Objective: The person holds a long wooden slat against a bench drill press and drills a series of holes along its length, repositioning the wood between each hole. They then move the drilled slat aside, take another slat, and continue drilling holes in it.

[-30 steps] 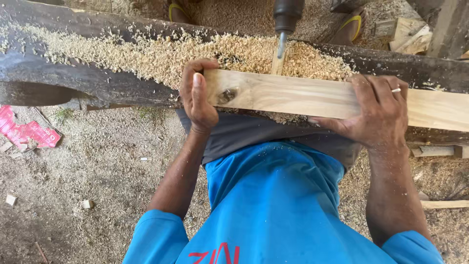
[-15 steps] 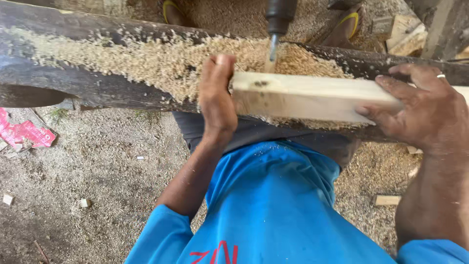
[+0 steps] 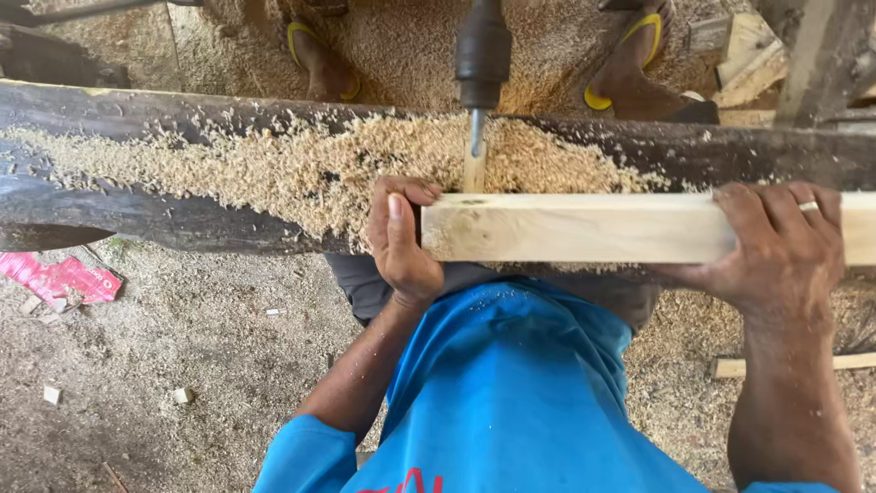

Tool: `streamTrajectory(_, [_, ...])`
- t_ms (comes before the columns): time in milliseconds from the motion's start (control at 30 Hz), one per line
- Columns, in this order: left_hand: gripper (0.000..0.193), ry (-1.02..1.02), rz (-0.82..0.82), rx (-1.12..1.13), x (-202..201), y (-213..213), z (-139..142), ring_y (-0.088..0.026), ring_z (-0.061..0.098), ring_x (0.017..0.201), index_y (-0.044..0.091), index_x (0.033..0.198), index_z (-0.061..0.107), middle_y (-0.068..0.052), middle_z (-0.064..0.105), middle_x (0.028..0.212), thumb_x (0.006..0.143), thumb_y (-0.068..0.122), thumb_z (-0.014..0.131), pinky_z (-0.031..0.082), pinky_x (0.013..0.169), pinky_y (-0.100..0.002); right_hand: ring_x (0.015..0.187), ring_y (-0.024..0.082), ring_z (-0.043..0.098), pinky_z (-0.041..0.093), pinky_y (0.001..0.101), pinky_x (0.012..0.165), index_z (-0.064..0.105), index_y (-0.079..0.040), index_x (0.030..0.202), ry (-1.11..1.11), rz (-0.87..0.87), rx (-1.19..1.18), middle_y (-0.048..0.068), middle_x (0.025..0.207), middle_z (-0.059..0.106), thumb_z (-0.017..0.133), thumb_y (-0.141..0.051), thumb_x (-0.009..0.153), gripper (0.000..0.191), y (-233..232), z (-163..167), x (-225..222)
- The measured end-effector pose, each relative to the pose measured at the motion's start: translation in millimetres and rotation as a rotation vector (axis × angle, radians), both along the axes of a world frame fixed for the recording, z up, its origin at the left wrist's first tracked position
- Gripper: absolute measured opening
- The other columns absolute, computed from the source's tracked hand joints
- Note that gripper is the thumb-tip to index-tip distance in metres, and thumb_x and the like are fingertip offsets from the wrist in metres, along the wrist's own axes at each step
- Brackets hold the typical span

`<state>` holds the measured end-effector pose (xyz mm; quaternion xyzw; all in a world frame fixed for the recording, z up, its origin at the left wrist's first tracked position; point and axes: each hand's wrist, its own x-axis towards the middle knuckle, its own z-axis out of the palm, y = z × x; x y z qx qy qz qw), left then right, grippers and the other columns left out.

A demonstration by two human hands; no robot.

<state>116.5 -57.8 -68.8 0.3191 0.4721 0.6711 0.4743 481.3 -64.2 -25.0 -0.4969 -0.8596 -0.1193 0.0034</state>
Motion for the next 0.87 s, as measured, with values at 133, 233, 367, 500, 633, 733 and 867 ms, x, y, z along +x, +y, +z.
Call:
streamTrajectory(133, [0.034, -0.016, -0.004, -0.02, 2, 9, 1, -0.021, 0.053, 0.101, -0.001, 0.1, 0.057, -0.011, 0.054, 0.101, 0.111, 0.027, 0.042, 0.048, 0.104, -0.041, 0.074, 0.019, 0.065, 0.053, 0.0373, 0.087, 0.071, -0.006, 0.09, -0.01, -0.006, 0.004, 0.007, 0.08, 0.069, 0.069, -0.09, 0.066, 0.087, 12, 6, -5])
streamTrajectory(233, [0.034, -0.008, 0.01, -0.051, 5, 15, 5, -0.023, 0.054, 0.103, -0.002, 0.098, 0.057, -0.013, 0.054, 0.101, 0.109, 0.028, 0.044, 0.047, 0.103, -0.041, 0.081, 0.021, 0.066, 0.051, 0.0385, 0.091, 0.068, -0.007, 0.096, 0.017, -0.052, -0.008, 0.008, 0.088, 0.07, 0.069, -0.087, 0.068, 0.085, 18, 18, -15])
streamTrajectory(367, [0.036, -0.022, 0.033, -0.074, 7, 26, 7, -0.023, 0.055, 0.103, -0.002, 0.096, 0.057, -0.014, 0.054, 0.101, 0.109, 0.029, 0.045, 0.046, 0.102, -0.04, 0.091, 0.024, 0.066, 0.05, 0.0393, 0.093, 0.068, -0.008, 0.104, -0.011, -0.069, -0.098, 0.01, 0.099, 0.07, 0.078, -0.077, 0.062, 0.081, 36, 29, -54])
streamTrajectory(500, [0.037, -0.024, -0.006, -0.095, 12, 26, 4, -0.022, 0.054, 0.102, -0.001, 0.096, 0.058, -0.014, 0.053, 0.103, 0.109, 0.031, 0.044, 0.046, 0.103, -0.039, 0.09, 0.027, 0.067, 0.052, 0.0416, 0.086, 0.07, -0.002, 0.098, 0.072, -0.085, -0.115, 0.016, 0.095, 0.07, 0.084, -0.068, 0.059, 0.078, 43, 30, -125])
streamTrajectory(633, [0.04, -0.02, -0.03, -0.105, 13, 29, 3, -0.023, 0.055, 0.107, -0.001, 0.095, 0.059, -0.015, 0.054, 0.105, 0.109, 0.033, 0.043, 0.045, 0.103, -0.038, 0.088, 0.029, 0.068, 0.054, 0.043, 0.088, 0.067, -0.001, 0.094, 0.194, -0.145, -0.16, 0.015, 0.09, 0.068, 0.085, -0.064, 0.072, 0.069, 58, 38, -162])
streamTrajectory(733, [0.04, -0.023, -0.024, -0.098, 13, 32, 3, -0.023, 0.055, 0.107, -0.001, 0.095, 0.058, -0.015, 0.054, 0.106, 0.11, 0.033, 0.044, 0.045, 0.104, -0.04, 0.087, 0.03, 0.068, 0.054, 0.0446, 0.088, 0.067, -0.001, 0.095, 0.239, -0.148, -0.174, 0.014, 0.09, 0.067, 0.084, -0.066, 0.078, 0.069, 64, 38, -164])
streamTrajectory(867, [0.041, 0.007, -0.031, -0.119, 15, 30, 0, -0.023, 0.056, 0.108, 0.0, 0.095, 0.058, -0.015, 0.055, 0.106, 0.111, 0.035, 0.043, 0.045, 0.104, -0.04, 0.088, 0.029, 0.07, 0.054, 0.0448, 0.088, 0.068, -0.001, 0.096, 0.242, -0.168, -0.21, 0.014, 0.092, 0.069, 0.081, -0.066, 0.079, 0.068, 58, 34, -155])
